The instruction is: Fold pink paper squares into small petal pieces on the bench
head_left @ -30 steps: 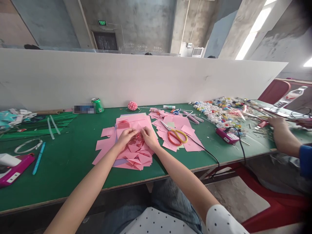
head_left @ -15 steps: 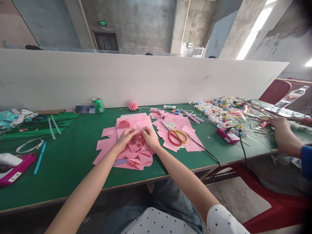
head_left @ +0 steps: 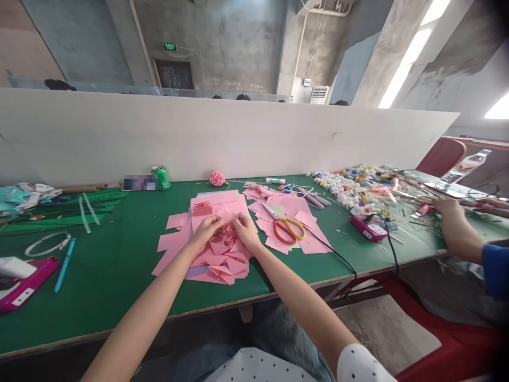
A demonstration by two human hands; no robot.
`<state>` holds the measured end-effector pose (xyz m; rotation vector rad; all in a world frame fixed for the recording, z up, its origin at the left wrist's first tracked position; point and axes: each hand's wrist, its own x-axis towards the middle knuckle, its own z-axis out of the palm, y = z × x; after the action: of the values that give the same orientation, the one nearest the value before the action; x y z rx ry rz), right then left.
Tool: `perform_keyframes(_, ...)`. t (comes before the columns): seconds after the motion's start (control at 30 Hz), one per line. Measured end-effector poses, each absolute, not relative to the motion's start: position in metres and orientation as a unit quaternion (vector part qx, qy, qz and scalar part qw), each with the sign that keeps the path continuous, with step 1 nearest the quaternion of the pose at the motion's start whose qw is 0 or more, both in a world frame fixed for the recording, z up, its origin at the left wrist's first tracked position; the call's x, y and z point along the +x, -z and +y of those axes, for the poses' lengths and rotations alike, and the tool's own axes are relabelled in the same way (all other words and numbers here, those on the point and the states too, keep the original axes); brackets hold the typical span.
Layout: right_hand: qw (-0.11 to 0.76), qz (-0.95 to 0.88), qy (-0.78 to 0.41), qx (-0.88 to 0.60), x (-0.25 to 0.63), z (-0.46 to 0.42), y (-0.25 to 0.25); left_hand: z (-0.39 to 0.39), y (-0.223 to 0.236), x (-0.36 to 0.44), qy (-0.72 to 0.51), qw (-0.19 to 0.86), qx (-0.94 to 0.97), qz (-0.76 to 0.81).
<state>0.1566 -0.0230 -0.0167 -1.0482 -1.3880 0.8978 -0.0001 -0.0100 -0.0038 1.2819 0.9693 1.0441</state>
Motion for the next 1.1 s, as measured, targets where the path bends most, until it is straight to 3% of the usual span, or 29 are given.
perform_keyframes(0.57, 0.545, -0.593, -0.367, -0.465, 0.150, -0.030, 0.007, -0.015, 0.004, 0.001, -0.455, 0.552, 0.550, 0.431)
perform_keyframes(0.83, 0.506, -0.578, -0.499, -0.401, 0.158, -0.022, 0.005, -0.013, 0.000, 0.000, -0.427, 0.640, 0.469, 0.434)
perform_keyframes(1.1, 0.458, -0.570, -0.614, -0.296, 0.162, -0.009, -0.003, -0.005, 0.001, 0.020, -0.475, 0.613, 0.445, 0.448)
